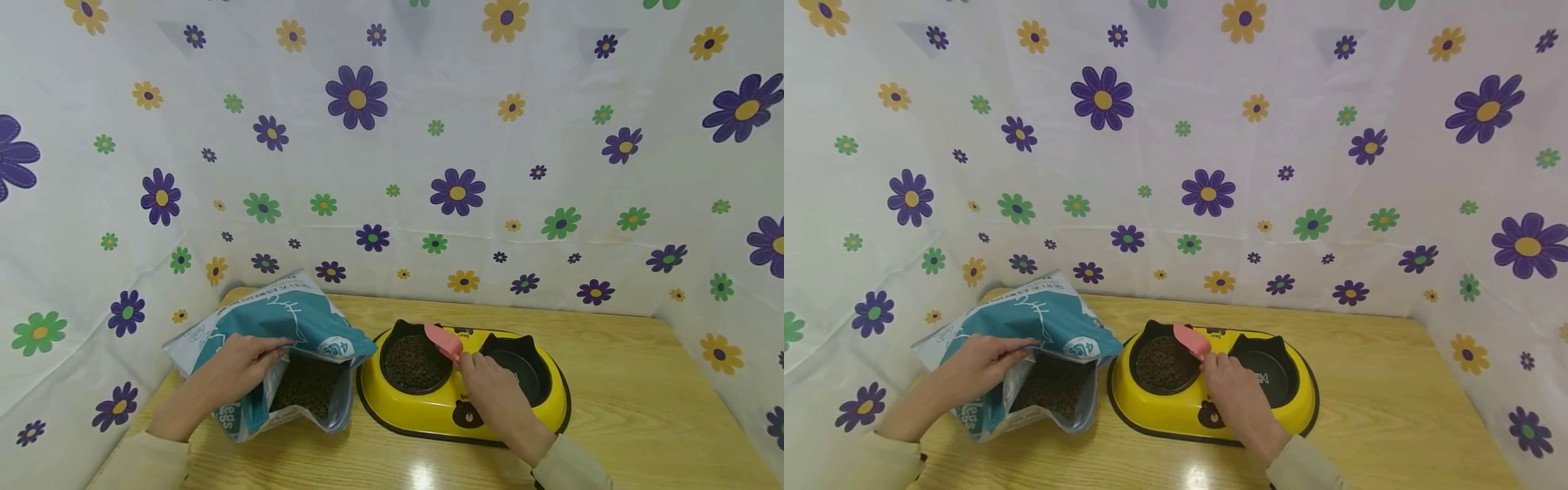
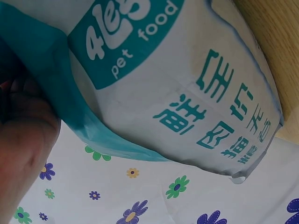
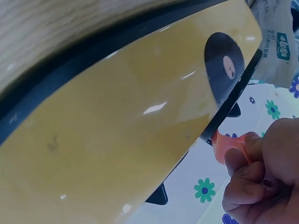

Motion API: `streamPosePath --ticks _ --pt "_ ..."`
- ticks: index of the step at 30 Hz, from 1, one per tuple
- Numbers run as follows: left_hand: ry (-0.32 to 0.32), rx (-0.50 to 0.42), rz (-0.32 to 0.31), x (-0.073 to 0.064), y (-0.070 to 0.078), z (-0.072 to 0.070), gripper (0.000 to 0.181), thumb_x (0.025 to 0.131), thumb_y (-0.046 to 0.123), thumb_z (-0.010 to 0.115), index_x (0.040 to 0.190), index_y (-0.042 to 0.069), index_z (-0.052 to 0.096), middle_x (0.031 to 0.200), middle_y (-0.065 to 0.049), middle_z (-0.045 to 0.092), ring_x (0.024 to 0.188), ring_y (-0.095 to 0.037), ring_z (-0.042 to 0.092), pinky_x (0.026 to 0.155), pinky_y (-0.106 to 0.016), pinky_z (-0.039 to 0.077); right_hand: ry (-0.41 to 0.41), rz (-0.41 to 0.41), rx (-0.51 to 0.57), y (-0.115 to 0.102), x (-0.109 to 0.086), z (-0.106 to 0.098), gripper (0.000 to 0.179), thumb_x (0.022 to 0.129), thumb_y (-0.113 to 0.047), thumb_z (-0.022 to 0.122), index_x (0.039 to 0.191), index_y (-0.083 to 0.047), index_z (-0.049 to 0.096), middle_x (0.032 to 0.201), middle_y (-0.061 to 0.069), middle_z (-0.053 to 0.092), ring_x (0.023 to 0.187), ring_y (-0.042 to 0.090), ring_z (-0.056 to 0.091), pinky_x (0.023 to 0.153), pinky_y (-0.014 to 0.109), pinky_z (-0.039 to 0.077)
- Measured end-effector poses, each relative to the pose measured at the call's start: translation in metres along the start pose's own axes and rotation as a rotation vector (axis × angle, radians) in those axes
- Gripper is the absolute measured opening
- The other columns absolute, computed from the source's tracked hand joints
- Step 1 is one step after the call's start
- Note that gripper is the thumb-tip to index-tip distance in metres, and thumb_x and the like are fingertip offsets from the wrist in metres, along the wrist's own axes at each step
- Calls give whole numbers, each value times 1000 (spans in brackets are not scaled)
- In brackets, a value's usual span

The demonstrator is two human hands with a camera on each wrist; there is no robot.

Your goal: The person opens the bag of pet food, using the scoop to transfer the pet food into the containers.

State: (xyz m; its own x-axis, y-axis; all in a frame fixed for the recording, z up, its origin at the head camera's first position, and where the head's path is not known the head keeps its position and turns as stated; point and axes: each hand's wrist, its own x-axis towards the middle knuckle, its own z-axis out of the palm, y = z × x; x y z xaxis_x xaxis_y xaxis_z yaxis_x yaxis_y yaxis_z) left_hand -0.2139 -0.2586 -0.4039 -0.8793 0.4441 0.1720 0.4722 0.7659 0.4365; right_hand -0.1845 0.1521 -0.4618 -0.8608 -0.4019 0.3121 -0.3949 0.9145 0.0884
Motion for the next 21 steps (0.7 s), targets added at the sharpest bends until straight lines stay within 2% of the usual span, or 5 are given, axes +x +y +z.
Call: streamPosePath --ticks 8,12,15,18,21 --pt "3 11 9 0 0 0 28 102 8 59 127 6 73 60 12 42 50 2 35 52 -21 36 42 -71 -131 5 -2 -2 31 85 -12 82 101 -5 57 77 4 49 66 15 38 54 19 42" --pt "4 11 9 0 -1 1 28 102 8 59 127 6 73 59 13 41 49 2 33 50 -21 34 51 -29 -63 7 -2 -2 28 87 -12 81 102 -6 58 76 2 48 66 13 39 54 18 41" --pt "11 10 19 1 -1 1 28 102 8 59 126 6 73 59 13 39 47 2 32 48 -20 32 41 81 183 5 0 -2 16 94 -13 73 99 -6 59 72 -1 45 62 9 38 53 18 37" --pt "17 11 27 1 -1 1 28 102 7 60 126 5 73 58 14 38 47 3 32 48 -20 32 20 188 565 2 1 -6 12 102 -15 62 96 -4 63 67 -3 46 54 5 41 51 18 35" --pt "19 16 28 0 0 1 27 102 7 60 126 5 73 58 14 38 47 3 32 48 -20 32 -75 263 944 -4 0 -14 21 106 -18 57 98 0 66 66 -2 50 49 7 47 47 19 40"
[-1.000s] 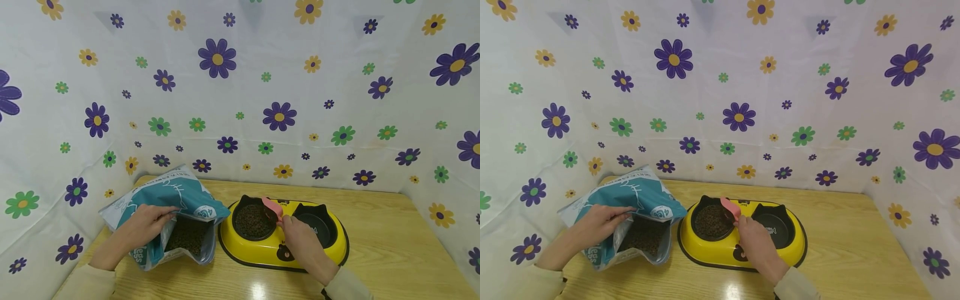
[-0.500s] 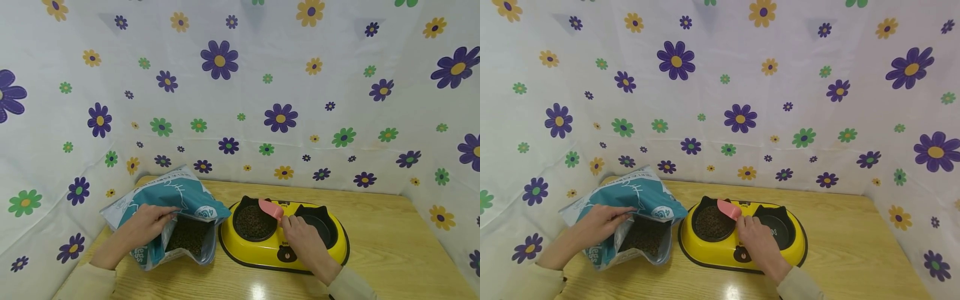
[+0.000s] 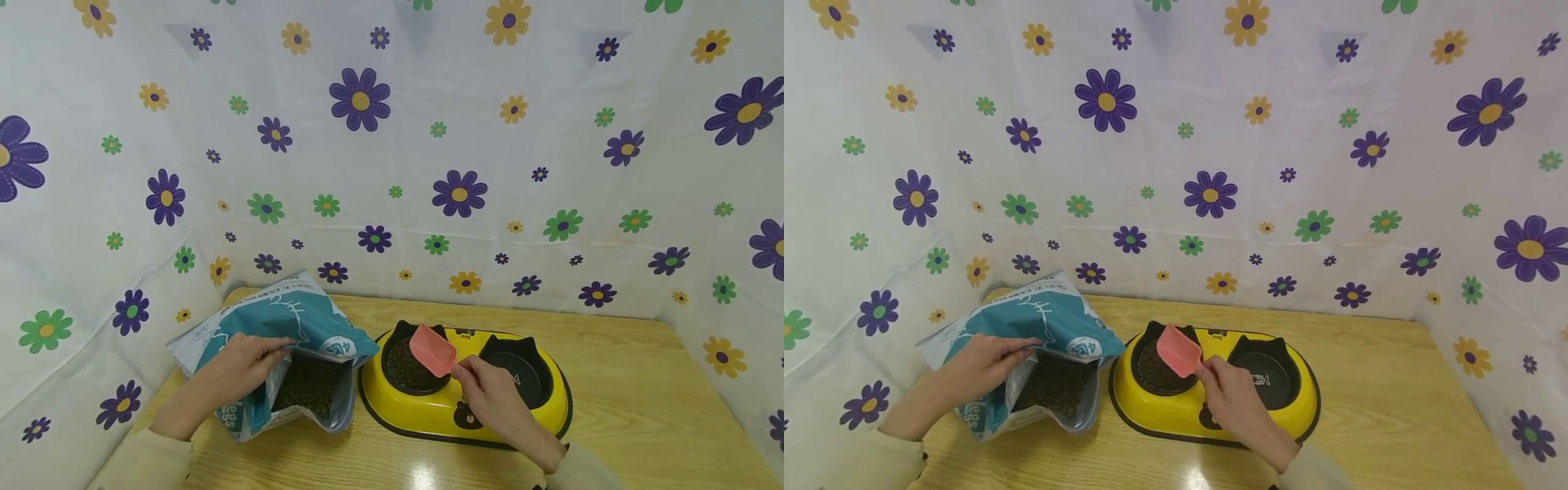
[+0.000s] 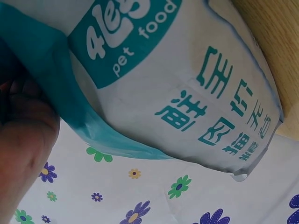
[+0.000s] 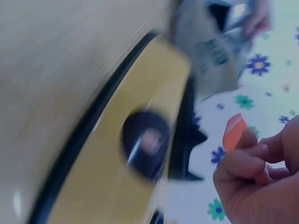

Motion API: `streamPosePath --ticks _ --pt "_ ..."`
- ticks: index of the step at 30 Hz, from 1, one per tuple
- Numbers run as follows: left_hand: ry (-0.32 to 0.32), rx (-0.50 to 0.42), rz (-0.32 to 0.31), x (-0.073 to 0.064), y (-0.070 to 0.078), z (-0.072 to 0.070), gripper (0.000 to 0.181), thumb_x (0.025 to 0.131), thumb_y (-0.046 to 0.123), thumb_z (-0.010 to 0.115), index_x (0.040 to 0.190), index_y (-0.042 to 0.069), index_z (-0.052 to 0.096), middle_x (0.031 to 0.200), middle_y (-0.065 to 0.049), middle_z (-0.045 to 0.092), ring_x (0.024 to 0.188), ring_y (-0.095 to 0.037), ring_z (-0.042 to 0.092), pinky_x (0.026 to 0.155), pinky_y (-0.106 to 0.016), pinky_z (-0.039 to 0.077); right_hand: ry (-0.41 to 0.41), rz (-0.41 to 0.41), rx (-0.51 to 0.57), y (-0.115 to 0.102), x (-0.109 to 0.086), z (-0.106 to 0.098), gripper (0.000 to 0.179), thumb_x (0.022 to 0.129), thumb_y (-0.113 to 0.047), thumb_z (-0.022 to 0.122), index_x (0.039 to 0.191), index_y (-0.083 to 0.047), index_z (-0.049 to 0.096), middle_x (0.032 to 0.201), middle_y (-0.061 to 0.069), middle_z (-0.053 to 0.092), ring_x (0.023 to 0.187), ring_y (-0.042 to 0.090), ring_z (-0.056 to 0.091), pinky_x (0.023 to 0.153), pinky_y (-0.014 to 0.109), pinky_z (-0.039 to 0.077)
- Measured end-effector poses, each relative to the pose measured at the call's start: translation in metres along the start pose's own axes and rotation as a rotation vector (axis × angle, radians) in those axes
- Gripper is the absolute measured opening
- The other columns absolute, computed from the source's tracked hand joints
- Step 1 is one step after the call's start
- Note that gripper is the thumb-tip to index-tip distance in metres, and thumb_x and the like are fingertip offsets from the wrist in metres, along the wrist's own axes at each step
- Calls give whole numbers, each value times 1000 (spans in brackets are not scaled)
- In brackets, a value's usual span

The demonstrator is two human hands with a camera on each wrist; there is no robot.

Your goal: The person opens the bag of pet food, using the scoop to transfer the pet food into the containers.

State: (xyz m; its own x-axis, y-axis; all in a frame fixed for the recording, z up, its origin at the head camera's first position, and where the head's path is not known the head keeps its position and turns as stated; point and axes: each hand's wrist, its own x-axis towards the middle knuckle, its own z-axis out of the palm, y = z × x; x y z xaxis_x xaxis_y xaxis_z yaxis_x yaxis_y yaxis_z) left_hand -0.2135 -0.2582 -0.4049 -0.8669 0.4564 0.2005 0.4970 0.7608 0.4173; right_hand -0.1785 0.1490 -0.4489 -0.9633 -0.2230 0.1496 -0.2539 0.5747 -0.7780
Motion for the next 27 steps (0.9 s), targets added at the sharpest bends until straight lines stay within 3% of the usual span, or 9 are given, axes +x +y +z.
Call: streamPosePath --ticks 3,6,11,17,27 --pt "-3 -3 -2 0 1 0 27 102 7 60 125 5 73 58 14 38 47 3 32 48 -20 32 -141 137 278 -10 -5 0 32 108 -26 53 103 3 65 67 0 53 48 10 45 46 20 40" --pt "-8 -12 -7 -1 1 0 28 102 7 59 126 5 73 59 13 38 48 3 33 48 -20 33 -275 238 505 -19 -7 2 38 108 -31 52 107 6 62 68 0 52 49 10 34 45 19 32" --pt "-6 -17 -12 0 -1 0 28 102 7 59 126 4 73 60 13 40 49 2 35 49 -20 33 -442 290 696 -32 -9 13 38 109 -32 49 106 4 60 68 -2 49 47 10 25 45 21 26" --pt "-8 -16 -14 0 -2 0 28 102 7 59 126 5 73 59 13 40 48 2 34 48 -20 32 -490 291 702 -46 -7 33 33 109 -30 50 100 -1 62 67 -1 48 47 10 26 45 22 25" --pt "-11 -17 -9 1 0 -1 28 102 6 59 126 3 73 60 13 39 49 3 35 49 -19 32 -472 200 521 -62 2 65 37 109 -29 50 97 3 65 66 -1 46 46 11 27 44 23 28"
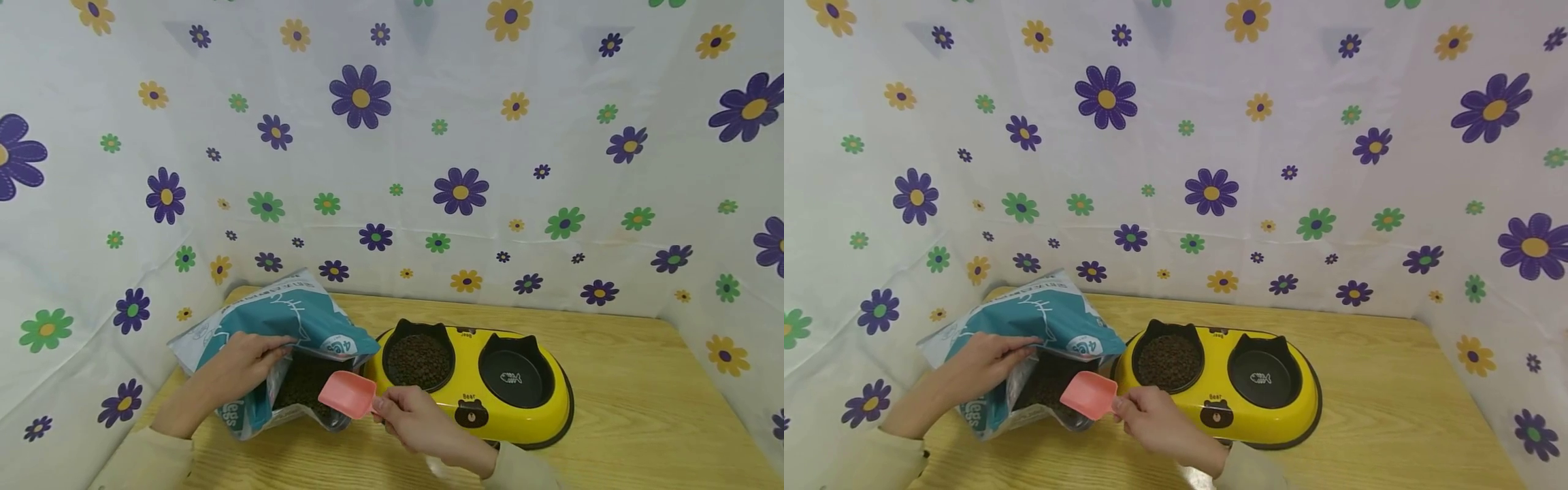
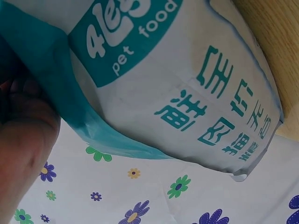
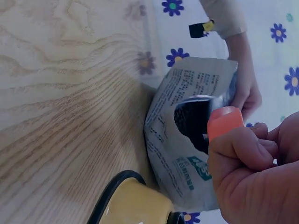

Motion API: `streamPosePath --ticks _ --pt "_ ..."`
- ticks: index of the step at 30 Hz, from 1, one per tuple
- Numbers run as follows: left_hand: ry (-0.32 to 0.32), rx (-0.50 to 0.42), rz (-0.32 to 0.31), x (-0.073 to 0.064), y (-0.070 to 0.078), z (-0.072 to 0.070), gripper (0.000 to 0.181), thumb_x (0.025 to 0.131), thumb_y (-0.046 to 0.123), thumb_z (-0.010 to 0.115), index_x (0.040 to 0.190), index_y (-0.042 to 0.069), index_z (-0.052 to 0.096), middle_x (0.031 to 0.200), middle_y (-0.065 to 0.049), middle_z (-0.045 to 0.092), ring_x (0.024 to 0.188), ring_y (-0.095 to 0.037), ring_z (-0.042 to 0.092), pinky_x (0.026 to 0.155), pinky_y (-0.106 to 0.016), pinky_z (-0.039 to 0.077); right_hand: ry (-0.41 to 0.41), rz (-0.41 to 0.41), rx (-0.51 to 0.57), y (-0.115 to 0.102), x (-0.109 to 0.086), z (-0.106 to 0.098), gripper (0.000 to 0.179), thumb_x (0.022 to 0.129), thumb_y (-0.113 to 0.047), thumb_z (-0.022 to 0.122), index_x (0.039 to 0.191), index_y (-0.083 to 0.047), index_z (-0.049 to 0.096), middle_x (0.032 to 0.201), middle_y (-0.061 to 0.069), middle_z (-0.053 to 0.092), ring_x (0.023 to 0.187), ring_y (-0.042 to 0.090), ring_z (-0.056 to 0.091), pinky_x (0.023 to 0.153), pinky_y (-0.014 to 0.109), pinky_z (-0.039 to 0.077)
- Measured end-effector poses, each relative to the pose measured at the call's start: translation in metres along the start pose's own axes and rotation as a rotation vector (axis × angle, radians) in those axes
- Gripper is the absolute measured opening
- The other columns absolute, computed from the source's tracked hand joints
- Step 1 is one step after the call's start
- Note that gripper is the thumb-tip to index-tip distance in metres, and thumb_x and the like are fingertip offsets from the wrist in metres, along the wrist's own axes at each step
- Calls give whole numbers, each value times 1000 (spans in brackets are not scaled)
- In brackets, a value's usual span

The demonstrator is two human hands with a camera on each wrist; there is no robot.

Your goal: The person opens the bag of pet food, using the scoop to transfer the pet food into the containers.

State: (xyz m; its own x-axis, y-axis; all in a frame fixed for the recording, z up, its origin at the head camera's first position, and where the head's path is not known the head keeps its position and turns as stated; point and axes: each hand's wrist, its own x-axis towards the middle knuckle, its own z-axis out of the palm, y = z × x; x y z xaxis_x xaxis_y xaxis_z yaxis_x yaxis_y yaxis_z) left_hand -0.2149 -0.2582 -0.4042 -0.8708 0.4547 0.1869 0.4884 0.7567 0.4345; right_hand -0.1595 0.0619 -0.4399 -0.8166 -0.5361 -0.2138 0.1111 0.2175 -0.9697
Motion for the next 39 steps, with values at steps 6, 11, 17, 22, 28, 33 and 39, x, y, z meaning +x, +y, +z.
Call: streamPosePath --ticks 6,11,17,22,28,33,39 --pt "7 -4 7 3 2 1 27 101 5 59 124 4 74 60 14 38 49 3 35 49 -19 32 54 -83 -249 -4 15 15 36 109 -23 50 93 4 69 70 4 57 51 11 33 51 23 30" --pt "6 -2 10 6 2 2 27 101 5 59 124 5 74 60 14 40 48 2 34 49 -20 32 103 -113 -420 -8 26 24 35 108 -21 52 84 -1 67 70 0 57 52 8 35 54 20 30" --pt "6 -7 12 10 3 2 28 101 5 59 125 5 74 63 13 46 50 2 37 49 -20 32 139 -190 -569 -13 36 26 39 107 -15 52 69 -10 53 59 -8 38 49 5 34 51 18 29" --pt "3 -8 17 13 5 2 28 102 5 59 126 5 73 64 13 47 50 2 37 49 -20 32 187 -216 -887 -16 40 31 34 105 -15 53 72 -10 57 60 -7 40 49 5 38 47 18 30" --pt "5 -7 13 14 5 2 28 102 5 59 125 6 74 63 12 43 51 2 36 49 -20 31 188 -203 -1120 -20 45 44 15 96 -14 68 83 -8 67 65 -2 52 51 8 44 46 18 34" --pt "8 -11 15 12 4 3 27 103 8 59 126 7 73 63 13 41 52 3 36 50 -20 33 216 -178 -1082 -19 49 52 20 96 -17 69 78 -7 64 64 0 52 51 10 45 46 21 35" --pt "7 12 -21 2 -2 3 28 103 10 59 127 6 73 63 13 39 51 2 35 50 -20 32 197 -147 -894 -11 52 59 33 105 -15 55 73 -8 59 59 -5 40 49 7 38 45 20 28"
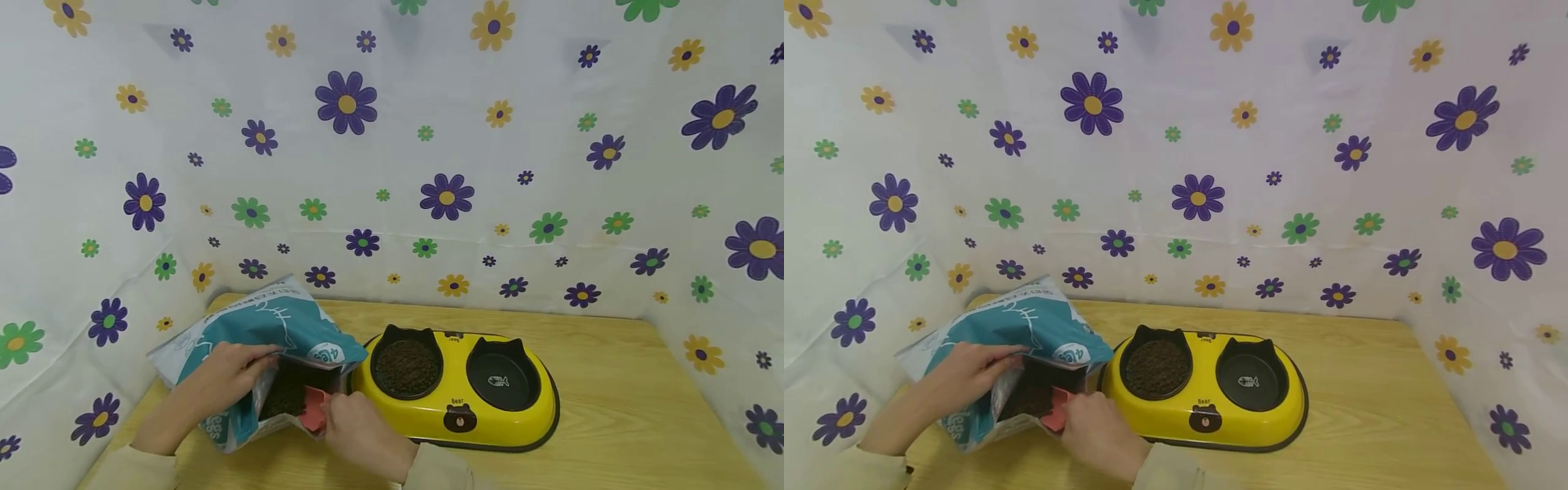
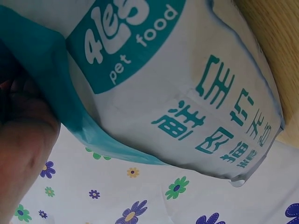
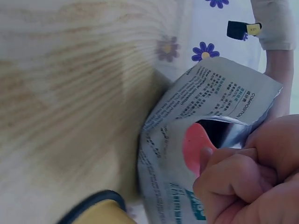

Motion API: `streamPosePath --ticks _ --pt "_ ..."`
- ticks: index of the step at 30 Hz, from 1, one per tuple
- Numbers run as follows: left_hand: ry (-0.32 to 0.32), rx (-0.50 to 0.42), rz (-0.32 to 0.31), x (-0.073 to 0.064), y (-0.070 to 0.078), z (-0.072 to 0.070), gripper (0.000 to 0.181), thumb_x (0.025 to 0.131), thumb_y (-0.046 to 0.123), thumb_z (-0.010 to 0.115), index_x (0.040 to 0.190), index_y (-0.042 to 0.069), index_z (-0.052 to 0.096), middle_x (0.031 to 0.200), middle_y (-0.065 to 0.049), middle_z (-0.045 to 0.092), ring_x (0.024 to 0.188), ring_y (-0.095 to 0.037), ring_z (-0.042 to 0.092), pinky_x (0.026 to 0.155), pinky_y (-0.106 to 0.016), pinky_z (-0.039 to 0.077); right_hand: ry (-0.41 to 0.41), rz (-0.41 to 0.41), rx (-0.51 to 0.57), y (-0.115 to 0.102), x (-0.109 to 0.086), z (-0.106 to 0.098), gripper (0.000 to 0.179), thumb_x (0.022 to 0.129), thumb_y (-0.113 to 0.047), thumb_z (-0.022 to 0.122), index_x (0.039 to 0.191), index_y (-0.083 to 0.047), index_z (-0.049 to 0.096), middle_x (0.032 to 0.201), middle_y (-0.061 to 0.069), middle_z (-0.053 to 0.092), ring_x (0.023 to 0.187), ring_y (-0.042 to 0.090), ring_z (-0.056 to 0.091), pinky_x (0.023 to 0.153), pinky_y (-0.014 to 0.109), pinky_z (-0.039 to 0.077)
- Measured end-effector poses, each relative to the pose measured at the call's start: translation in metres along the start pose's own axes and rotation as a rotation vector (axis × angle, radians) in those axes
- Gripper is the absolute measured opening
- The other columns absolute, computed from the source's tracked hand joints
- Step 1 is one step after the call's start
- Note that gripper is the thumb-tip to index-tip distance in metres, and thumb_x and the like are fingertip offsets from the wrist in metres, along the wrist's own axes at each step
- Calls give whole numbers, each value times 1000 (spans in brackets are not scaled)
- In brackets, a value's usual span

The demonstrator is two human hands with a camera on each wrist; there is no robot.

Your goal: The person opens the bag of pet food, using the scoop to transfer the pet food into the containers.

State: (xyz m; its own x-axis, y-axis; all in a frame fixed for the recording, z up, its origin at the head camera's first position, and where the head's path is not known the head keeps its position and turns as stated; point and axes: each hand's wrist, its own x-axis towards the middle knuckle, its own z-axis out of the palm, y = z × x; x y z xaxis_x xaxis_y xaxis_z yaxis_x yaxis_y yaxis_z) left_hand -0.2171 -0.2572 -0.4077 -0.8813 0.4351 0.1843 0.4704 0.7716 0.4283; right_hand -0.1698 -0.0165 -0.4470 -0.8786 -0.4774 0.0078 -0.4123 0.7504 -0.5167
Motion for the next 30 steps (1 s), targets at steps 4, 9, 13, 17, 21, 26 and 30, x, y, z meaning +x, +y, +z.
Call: streamPosePath --ticks 4,9,13,17,21,26,30 --pt "6 7 -10 -5 -2 -2 28 103 11 59 128 6 72 65 12 45 51 2 35 49 -21 32 38 -18 114 2 0 8 42 108 -18 49 66 -12 50 57 -8 35 47 5 35 45 19 26" --pt "8 -15 3 -5 0 -3 28 102 8 60 127 4 73 66 13 48 53 4 37 50 -20 34 56 -6 301 8 -1 15 42 108 -18 50 66 -12 50 58 -8 36 47 5 35 45 20 26" --pt "4 -24 4 -3 1 -2 29 103 9 59 128 4 72 66 13 46 52 3 36 50 -20 34 61 27 392 10 -1 17 41 108 -21 51 69 -10 54 61 -6 40 49 7 38 46 21 27" --pt "-6 -30 -11 -3 2 -1 29 103 9 59 129 4 71 64 13 45 50 3 35 48 -20 33 73 44 412 11 -1 19 41 108 -21 52 68 -10 53 61 -5 41 49 7 38 46 21 28" --pt "-16 -23 -23 -1 3 -2 30 103 9 59 129 5 71 62 13 41 49 2 35 48 -20 33 94 40 411 13 -2 21 43 108 -22 51 65 -11 51 59 -6 41 49 7 38 46 22 29" --pt "-12 -4 -32 -1 4 -1 30 103 9 59 129 5 71 61 13 40 48 2 33 48 -21 34 86 51 467 15 -2 21 41 108 -22 51 70 -9 56 62 -6 45 52 6 40 49 21 32" --pt "1 3 -29 -1 3 1 29 101 7 60 128 3 72 60 14 40 48 2 32 47 -20 33 67 63 523 15 -4 20 40 108 -23 51 72 -8 59 63 -6 46 54 6 41 51 21 32"
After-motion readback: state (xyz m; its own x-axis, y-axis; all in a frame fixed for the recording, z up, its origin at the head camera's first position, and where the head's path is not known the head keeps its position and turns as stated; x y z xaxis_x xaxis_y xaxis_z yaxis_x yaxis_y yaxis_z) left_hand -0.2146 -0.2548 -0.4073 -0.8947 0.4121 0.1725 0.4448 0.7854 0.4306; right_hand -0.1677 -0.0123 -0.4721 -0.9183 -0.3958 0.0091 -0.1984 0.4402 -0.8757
